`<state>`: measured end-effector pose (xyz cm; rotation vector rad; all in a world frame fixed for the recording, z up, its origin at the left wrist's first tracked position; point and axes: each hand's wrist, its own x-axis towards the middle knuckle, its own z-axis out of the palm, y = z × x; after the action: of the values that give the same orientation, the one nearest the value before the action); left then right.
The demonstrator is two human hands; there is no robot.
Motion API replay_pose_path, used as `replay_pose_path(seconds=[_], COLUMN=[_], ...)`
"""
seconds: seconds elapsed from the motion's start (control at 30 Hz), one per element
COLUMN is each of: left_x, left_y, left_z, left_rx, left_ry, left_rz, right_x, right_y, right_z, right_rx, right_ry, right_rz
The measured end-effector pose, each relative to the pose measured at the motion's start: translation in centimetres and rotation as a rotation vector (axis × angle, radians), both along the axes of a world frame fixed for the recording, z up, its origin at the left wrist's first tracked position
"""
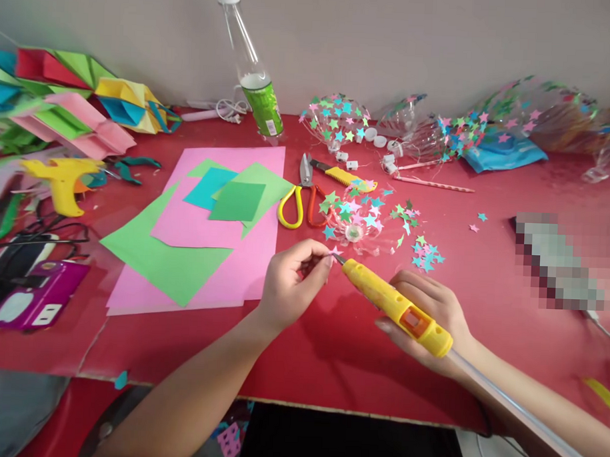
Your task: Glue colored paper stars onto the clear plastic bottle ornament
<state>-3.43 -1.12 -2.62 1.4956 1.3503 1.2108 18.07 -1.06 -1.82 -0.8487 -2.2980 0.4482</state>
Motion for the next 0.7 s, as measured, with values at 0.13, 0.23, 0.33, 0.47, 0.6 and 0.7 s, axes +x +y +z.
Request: replay_pose_path(seconds=[0.13,0.23,0.33,0.47,0.6,0.7], left_x=[0.01,0.02,-0.01,-0.03,0.01,0.01], left_y=[-0.05,-0.11,-0.11,-0.06,-0.03,-0.03], left_z=[0.08,0.19,0.17,0.11,0.20,0.26], left_rx=[0.005,0.010,0.017,0.019,0.024,0.025], left_ry=[0.012,0.022,0.036,0.042,0.035,0.035], left_rz=[0.002,0.007,0.012,0.013,0.008,0.009], right_x=[0.23,0.39,0.45,0.40,0.39,0.42], right_y=[-0.03,-0.13,-0.18,-0.13,-0.08,-0.11], right_z=[-0.80,-1.09,-1.03,-0.91,-0.96,-0.95], right_rx=[-0.049,-0.065,-0.060,-0.043,-0.039,-0.045], right_ry=[0.025,0.013,-0.001,-0.011,-0.005,0.001], right_rz=[-0.015,-0.016,-0.029,-0.038,-0.038,-0.033])
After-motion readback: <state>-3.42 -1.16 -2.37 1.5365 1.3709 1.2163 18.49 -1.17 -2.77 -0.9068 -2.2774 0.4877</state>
